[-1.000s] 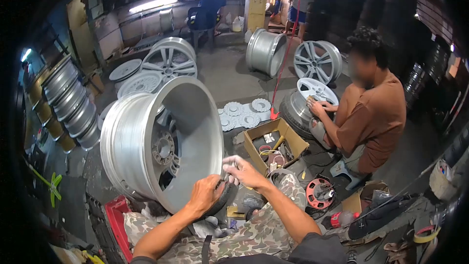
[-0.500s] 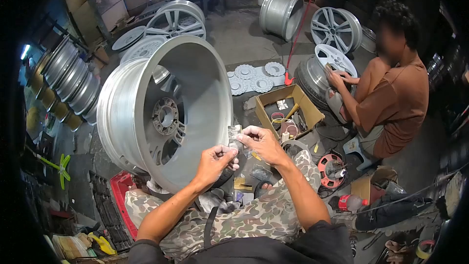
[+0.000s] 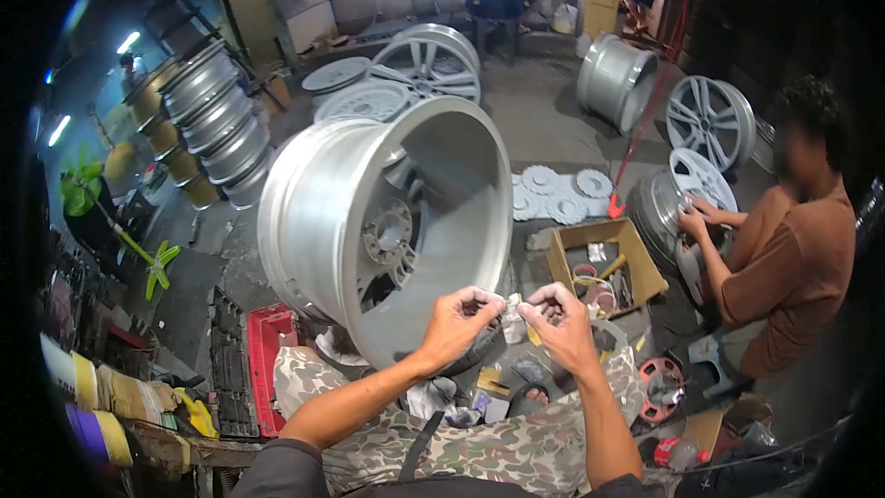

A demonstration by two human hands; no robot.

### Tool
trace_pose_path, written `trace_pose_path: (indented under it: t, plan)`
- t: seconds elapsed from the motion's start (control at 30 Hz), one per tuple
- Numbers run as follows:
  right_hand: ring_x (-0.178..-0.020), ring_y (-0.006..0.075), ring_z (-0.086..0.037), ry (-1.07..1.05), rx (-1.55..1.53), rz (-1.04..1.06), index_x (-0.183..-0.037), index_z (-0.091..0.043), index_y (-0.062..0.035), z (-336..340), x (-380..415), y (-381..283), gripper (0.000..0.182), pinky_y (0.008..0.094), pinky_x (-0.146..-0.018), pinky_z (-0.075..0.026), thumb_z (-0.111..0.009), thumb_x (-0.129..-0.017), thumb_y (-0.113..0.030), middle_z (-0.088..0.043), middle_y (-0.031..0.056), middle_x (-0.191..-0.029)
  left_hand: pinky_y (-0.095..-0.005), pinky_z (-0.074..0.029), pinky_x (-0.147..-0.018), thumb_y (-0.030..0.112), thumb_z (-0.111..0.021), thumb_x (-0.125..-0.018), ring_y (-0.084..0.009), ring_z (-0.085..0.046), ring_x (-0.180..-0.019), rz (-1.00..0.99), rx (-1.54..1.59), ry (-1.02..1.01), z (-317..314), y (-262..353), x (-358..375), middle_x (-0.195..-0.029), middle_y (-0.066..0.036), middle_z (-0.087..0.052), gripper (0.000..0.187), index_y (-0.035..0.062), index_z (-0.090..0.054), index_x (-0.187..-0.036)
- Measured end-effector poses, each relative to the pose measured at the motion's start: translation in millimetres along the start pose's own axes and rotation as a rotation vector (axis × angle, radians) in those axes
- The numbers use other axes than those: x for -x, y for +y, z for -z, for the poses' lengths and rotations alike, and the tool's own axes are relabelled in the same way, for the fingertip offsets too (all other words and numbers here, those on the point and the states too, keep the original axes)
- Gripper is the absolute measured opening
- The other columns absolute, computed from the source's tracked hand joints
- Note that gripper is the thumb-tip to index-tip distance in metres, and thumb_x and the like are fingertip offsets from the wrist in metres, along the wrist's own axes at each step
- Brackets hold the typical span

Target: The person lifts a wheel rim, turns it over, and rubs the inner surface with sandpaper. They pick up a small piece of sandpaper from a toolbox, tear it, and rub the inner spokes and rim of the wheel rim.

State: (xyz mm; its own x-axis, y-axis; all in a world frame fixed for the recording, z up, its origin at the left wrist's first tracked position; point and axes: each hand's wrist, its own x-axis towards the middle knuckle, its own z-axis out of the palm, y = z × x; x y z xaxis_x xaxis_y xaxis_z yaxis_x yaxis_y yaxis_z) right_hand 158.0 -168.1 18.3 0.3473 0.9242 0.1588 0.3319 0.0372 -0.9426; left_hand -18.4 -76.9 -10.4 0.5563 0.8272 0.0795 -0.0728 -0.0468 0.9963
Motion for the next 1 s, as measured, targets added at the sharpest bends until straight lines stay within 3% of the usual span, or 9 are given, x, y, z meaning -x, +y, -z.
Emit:
trace_pose_path:
  t: [0.2,0.43,0.63,0.73,0.8,0.87,1.0]
  plan:
    - [-0.070,0.0034,-0.053,0.088,0.023,0.132,-0.100,-0.064,-0.0010,-13.0,-4.8,-15.8,0.021,0.0204,-0.064,-0.046,-0.077,-0.087,-0.010,-0.062,-0.0022,-0.082,-0.0247,-0.056,-0.074,0.013,-0.068,-0.097,-0.0083,-0.065,-0.080,-0.086,0.090,0.047,-12.0,14.9,-10.3,-0.090,-0.004,-0.072,0.017,-0.0021,-0.071,-0.104]
    - [-0.083,0.0059,-0.058,0.081,-0.499,-0.002,-0.112,-0.057,0.0003,-12.3,-17.9,2.2,0.033,0.0200,-0.075,-0.050,-0.075,-0.085,0.007,-0.061,0.0046,-0.098,-0.0234,-0.054,-0.070,0.012,-0.070,-0.095,-0.0068,-0.065,-0.080,-0.172,0.120,0.076,-12.4,31.7,-15.9,-0.090,-0.004,-0.073,0.017,-0.0016,-0.073,-0.105]
    - [-0.083,0.0053,-0.059,-0.059,-0.420,-0.021,-0.106,-0.061,-0.0009,-19.5,-10.8,-14.3,0.026,0.0212,-0.074,-0.050,-0.076,-0.085,0.004,-0.063,0.0009,-0.094,-0.0242,-0.052,-0.068,0.013,-0.072,-0.093,-0.0063,-0.064,-0.077,-0.200,0.046,0.174,-6.8,30.1,-11.9,-0.087,-0.004,-0.074,0.017,-0.0014,-0.074,-0.103]
    - [-0.079,0.0049,-0.054,0.016,-0.294,0.011,-0.099,-0.063,-0.0007,-25.8,-9.7,-28.1,0.015,0.0225,-0.068,-0.046,-0.074,-0.089,-0.004,-0.060,-0.0045,-0.085,-0.0247,-0.055,-0.076,0.009,-0.072,-0.093,-0.0085,-0.066,-0.088,-0.220,0.042,0.129,-5.5,28.5,-11.2,-0.099,-0.007,-0.073,0.020,-0.0016,-0.071,-0.110]
    - [-0.084,0.0063,-0.056,-0.014,-0.134,0.029,-0.103,-0.064,0.0007,-15.6,-15.9,-7.3,0.016,0.0234,-0.074,-0.048,-0.072,-0.090,-0.005,-0.062,-0.0032,-0.091,-0.0256,-0.056,-0.079,0.006,-0.072,-0.092,-0.0095,-0.066,-0.092,-0.315,-0.170,0.172,-2.1,41.1,-8.6,-0.101,-0.007,-0.072,0.020,0.0001,-0.071,-0.111]
    - [-0.091,0.0063,-0.058,-0.074,-0.426,0.009,-0.110,-0.065,0.0010,-12.6,-15.8,-1.3,0.021,0.0233,-0.080,-0.048,-0.071,-0.091,-0.004,-0.065,-0.0005,-0.101,-0.0266,-0.056,-0.081,0.005,-0.073,-0.090,-0.0116,-0.067,-0.093,-0.435,-0.247,0.193,0.3,51.2,-8.5,-0.103,-0.008,-0.070,0.021,0.0010,-0.071,-0.112]
    - [-0.097,0.0068,-0.060,-0.075,-0.516,-0.010,-0.119,-0.062,0.0017,-6.9,-12.1,-5.7,0.027,0.0243,-0.088,-0.049,-0.068,-0.093,-0.002,-0.067,0.0019,-0.110,-0.0280,-0.057,-0.084,0.002,-0.072,-0.089,-0.0160,-0.069,-0.095,-0.558,-0.361,0.163,4.0,59.5,-8.7,-0.105,-0.009,-0.069,0.024,-0.0004,-0.070,-0.113]
